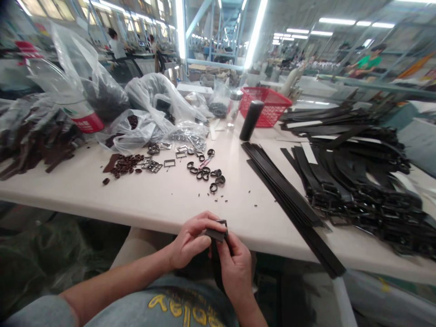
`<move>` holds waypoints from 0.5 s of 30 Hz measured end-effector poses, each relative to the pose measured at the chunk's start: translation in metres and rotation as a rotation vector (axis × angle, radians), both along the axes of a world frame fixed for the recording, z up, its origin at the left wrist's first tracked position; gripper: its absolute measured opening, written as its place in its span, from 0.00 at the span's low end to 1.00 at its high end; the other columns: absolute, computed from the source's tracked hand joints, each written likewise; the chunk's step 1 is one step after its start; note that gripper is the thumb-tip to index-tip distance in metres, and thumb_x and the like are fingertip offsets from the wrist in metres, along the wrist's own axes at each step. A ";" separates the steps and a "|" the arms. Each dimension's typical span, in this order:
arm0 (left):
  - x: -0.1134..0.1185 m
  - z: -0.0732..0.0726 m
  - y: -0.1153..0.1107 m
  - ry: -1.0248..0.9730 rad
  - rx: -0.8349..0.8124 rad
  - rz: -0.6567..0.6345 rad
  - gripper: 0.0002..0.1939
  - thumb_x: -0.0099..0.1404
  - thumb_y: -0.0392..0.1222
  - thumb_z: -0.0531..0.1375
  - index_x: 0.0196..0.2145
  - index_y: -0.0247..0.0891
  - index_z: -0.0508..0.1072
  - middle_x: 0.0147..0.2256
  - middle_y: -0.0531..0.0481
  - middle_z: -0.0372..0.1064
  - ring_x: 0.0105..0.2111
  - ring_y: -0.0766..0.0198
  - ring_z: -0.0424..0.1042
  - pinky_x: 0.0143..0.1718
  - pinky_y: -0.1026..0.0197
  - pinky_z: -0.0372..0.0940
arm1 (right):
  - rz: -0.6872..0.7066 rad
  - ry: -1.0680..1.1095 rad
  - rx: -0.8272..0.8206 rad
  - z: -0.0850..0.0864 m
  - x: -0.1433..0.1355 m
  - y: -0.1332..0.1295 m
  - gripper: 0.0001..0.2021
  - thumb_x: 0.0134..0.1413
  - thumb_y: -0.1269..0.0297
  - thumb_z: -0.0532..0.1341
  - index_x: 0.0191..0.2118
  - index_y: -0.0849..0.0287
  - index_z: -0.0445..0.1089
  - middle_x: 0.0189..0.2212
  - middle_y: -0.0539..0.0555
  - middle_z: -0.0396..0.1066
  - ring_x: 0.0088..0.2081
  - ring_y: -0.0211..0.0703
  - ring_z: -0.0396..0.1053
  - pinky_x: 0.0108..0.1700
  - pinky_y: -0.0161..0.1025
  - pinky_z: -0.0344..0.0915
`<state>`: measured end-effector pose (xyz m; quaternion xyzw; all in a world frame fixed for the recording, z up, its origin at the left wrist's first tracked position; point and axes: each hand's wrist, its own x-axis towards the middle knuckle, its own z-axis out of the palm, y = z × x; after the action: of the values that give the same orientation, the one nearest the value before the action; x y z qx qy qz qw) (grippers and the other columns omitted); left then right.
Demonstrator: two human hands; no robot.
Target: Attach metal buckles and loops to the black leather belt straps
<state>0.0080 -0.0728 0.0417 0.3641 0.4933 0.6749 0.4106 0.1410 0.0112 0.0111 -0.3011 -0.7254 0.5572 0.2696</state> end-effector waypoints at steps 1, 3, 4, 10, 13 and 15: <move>-0.001 0.001 -0.001 -0.006 0.005 -0.001 0.26 0.62 0.62 0.59 0.43 0.40 0.82 0.45 0.39 0.66 0.31 0.62 0.71 0.24 0.64 0.68 | 0.001 -0.001 0.005 -0.002 0.001 0.002 0.17 0.60 0.51 0.60 0.41 0.60 0.76 0.24 0.52 0.73 0.25 0.44 0.69 0.28 0.37 0.68; -0.002 0.002 0.000 -0.034 -0.015 0.018 0.29 0.66 0.64 0.53 0.38 0.38 0.84 0.43 0.40 0.68 0.33 0.60 0.72 0.26 0.64 0.68 | 0.005 -0.004 0.038 -0.004 0.002 0.007 0.18 0.60 0.50 0.60 0.42 0.60 0.77 0.24 0.52 0.74 0.25 0.45 0.70 0.27 0.37 0.69; -0.003 0.003 0.001 -0.047 -0.037 0.031 0.28 0.66 0.62 0.53 0.35 0.38 0.84 0.42 0.41 0.69 0.34 0.61 0.71 0.27 0.64 0.68 | 0.009 -0.005 0.067 -0.005 0.002 0.009 0.18 0.59 0.50 0.60 0.41 0.60 0.77 0.24 0.52 0.74 0.25 0.45 0.70 0.27 0.36 0.69; -0.007 0.000 0.007 -0.172 -0.042 0.027 0.27 0.53 0.51 0.72 0.50 0.42 0.78 0.36 0.46 0.74 0.35 0.63 0.72 0.38 0.63 0.67 | 0.019 -0.037 0.198 0.008 0.001 0.011 0.18 0.58 0.48 0.60 0.34 0.58 0.76 0.27 0.53 0.75 0.29 0.47 0.73 0.32 0.36 0.71; -0.009 -0.002 0.007 -0.219 -0.109 0.062 0.24 0.52 0.53 0.71 0.44 0.39 0.80 0.32 0.48 0.76 0.28 0.67 0.70 0.33 0.64 0.66 | 0.036 -0.094 0.240 0.019 0.001 0.008 0.19 0.59 0.47 0.58 0.28 0.57 0.73 0.20 0.51 0.71 0.23 0.43 0.68 0.26 0.34 0.66; -0.011 -0.002 0.005 -0.181 -0.139 0.128 0.20 0.53 0.54 0.70 0.38 0.37 0.82 0.31 0.47 0.76 0.28 0.66 0.70 0.34 0.63 0.66 | 0.103 -0.121 0.261 0.021 0.003 0.010 0.20 0.59 0.47 0.58 0.26 0.56 0.72 0.18 0.50 0.70 0.21 0.42 0.67 0.25 0.34 0.65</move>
<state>-0.0030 -0.0679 0.0400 0.2403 0.5219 0.6940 0.4339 0.1441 0.0212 0.0325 -0.2588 -0.8210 0.4524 0.2332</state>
